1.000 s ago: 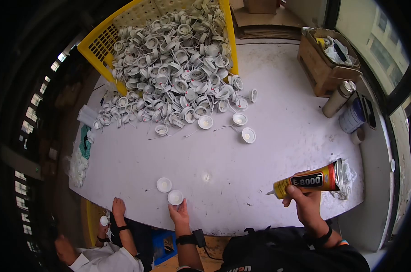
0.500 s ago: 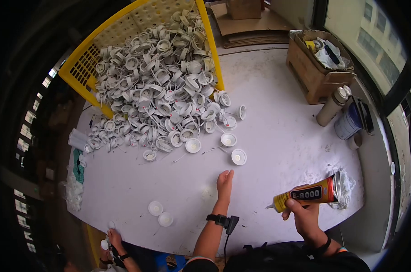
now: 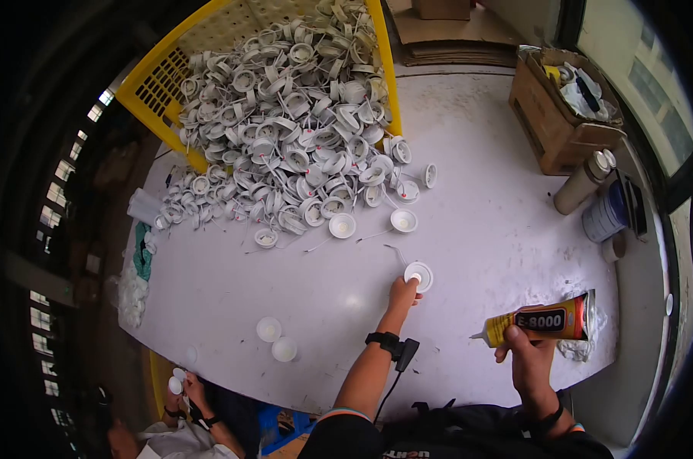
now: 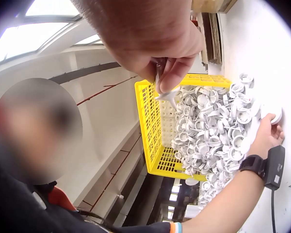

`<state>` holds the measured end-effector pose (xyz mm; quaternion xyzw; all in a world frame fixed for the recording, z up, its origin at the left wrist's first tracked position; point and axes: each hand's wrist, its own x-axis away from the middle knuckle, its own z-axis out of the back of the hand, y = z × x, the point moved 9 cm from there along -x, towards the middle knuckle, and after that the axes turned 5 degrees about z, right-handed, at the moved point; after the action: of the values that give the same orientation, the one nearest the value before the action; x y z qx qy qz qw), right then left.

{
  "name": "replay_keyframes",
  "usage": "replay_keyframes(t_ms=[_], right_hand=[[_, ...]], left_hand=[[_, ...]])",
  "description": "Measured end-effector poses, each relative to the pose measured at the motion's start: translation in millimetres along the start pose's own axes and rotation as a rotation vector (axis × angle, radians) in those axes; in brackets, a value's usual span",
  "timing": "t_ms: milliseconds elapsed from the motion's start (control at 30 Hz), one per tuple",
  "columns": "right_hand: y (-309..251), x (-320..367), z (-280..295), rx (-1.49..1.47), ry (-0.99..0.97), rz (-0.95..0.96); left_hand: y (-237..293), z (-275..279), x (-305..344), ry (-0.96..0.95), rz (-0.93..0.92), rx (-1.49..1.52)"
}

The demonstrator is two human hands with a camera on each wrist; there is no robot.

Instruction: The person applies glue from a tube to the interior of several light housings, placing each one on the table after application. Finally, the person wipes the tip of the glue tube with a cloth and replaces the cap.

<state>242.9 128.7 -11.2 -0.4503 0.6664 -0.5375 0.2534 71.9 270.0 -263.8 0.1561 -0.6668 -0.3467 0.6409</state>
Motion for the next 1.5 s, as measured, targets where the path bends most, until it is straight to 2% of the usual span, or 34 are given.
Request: replay_keyframes(t_ms=[67, 133, 167, 233, 267, 367, 433, 467, 533, 600, 667, 733, 867, 933, 1033, 1267, 1333, 1500], right_hand=[[-2.5, 6.9, -2.5, 0.002, -0.009, -0.008], [-6.8, 14.4, -4.8, -0.007, -0.039, 0.001], [-9.7, 19.0, -7.8, -0.013, -0.074, 0.005], [-18.5, 28.5, -10.7, -0.036, -0.09, 0.025], [-20.6, 34.5, -10.9, -0.053, -0.104, 0.034], [-27.5, 48.6, -12.5, -0.06, -0.125, 0.044], [-33.6, 54.6, -19.2, -0.07, -0.192, 0.089], [-34.7, 57.8, -21.0, -0.082, -0.212, 0.089], [-38.5, 61.9, -26.3, -0.067, -0.239, 0.11], [-43.3, 66.2, -33.1, -0.029, -0.308, 0.142], [-47.6, 68.0, -37.5, 0.031, -0.29, 0.177], [-51.5, 70.6, -41.8, 0.109, -0.263, 0.193], [-53.4, 71.2, -48.3, 0.147, -0.297, 0.223], [-54.6, 72.1, -52.9, 0.195, -0.339, 0.263], [-55.5, 72.8, -55.9, 0.251, -0.347, 0.29], [-57.7, 73.4, -61.6, 0.325, -0.358, 0.267], [-57.9, 73.4, -61.7, 0.358, -0.353, 0.272], [-60.5, 74.8, -64.6, 0.388, -0.356, 0.312]], left_hand=[[-7.7, -6.9, 39.4, -0.221, 0.002, 0.345], [-14.7, -10.6, 76.4, -0.383, 0.026, 0.5], [-15.8, -9.2, 96.1, -0.397, 0.039, 0.496], [-4.0, -7.7, 142.6, -0.458, -0.096, 0.51], [-7.4, -9.2, 164.4, -0.474, -0.068, 0.514], [4.0, -11.1, 214.8, -0.503, -0.137, 0.496], [18.3, -19.6, 247.9, -0.701, -0.195, 0.715], [19.9, -21.3, 259.5, -0.703, -0.188, 0.719], [31.5, -28.0, 282.2, -0.831, -0.193, 0.883], [24.8, -33.5, 287.8, -0.794, -0.166, 0.855], [20.5, -38.0, 290.8, -0.759, -0.145, 0.829], [22.8, -47.6, 301.3, -0.903, -0.094, 0.937], [25.2, -47.7, 302.6, -0.942, -0.122, 0.941], [27.4, -48.0, 307.7, -1.034, -0.168, 0.947], [27.8, -45.7, 308.9, -0.932, -0.147, 0.928], [26.9, -47.9, 310.7, -0.973, -0.137, 0.985], [22.1, -46.5, 305.8, -0.83, -0.131, 0.834], [21.5, -46.5, 306.7, -0.835, -0.149, 0.838]])
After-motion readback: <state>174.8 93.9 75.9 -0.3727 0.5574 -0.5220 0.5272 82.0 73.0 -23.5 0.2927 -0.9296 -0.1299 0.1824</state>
